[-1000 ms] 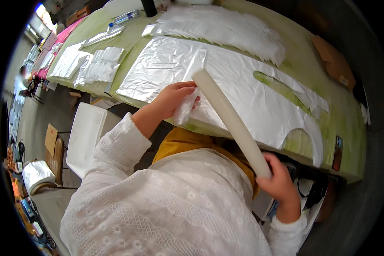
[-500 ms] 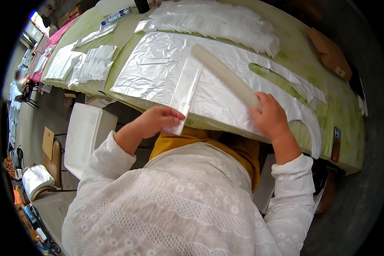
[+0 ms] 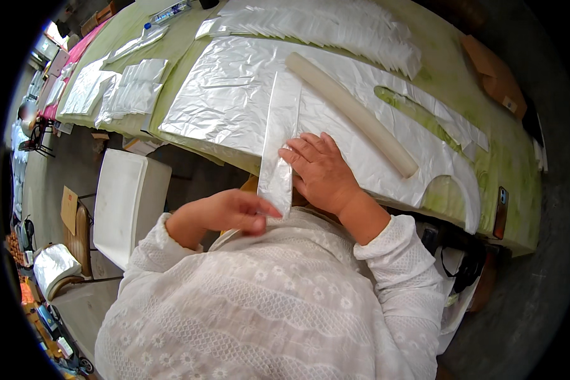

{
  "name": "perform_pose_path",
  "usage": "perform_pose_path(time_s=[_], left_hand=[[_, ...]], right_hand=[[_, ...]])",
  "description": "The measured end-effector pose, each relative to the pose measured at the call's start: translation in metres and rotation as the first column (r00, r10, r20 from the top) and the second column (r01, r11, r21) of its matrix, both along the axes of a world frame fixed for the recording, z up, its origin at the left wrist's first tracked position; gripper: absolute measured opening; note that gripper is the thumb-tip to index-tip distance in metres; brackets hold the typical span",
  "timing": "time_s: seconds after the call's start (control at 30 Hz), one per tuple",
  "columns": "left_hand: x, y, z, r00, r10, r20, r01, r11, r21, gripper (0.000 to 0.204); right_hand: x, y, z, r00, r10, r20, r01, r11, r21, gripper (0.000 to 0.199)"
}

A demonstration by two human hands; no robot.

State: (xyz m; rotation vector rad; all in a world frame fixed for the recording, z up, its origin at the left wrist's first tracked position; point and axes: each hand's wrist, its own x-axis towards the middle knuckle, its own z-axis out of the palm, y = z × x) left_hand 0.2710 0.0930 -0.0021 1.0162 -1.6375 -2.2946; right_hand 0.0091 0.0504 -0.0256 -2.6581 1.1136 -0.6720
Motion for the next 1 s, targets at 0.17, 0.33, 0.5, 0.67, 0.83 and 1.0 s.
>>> perform_pose_path(time_s=[0.17, 0.33, 0.5, 0.67, 0.83, 1.0], left_hand=[[0.013, -0.012, 0.000, 0.934, 0.350, -0.078, -0.222, 0.393, -0.892, 0.057], [-0.017, -0.041, -0.005, 0.897, 0.432, 0.099, 0.004, 0.216, -0.976, 0.059], [-0.027, -0.056, -0.017, 0.801, 0.592, 0.088, -0.149, 0.339, -0.929, 0.062], [-0.036, -0.068, -0.009, 0.728, 0.672, 0.137, -0.275, 0.468, -0.840, 0.072], [-0.038, -0.071, -0.024, 0.808, 0.589, 0.003, 0.006, -0.003, -1.000, 0.086], [-0.046, -0.082, -0.030, 0.826, 0.459, 0.328, 0.284, 0.164, -0.945, 0.098]], right_hand=[[0.005, -0.002, -0.002, 0.994, -0.025, 0.102, 0.024, 1.000, 0.016, 0.036], [0.009, -0.014, 0.003, 0.959, -0.091, 0.267, 0.061, 0.991, 0.119, 0.015], [0.023, -0.027, 0.028, 0.887, -0.448, 0.112, 0.285, 0.721, 0.631, 0.022], [0.033, -0.052, 0.029, 0.847, -0.529, 0.047, 0.401, 0.696, 0.596, 0.030], [0.036, -0.064, 0.025, 0.868, -0.492, -0.065, 0.439, 0.699, 0.564, 0.032], [0.039, -0.059, 0.018, 0.838, -0.545, 0.005, 0.456, 0.705, 0.543, 0.033]])
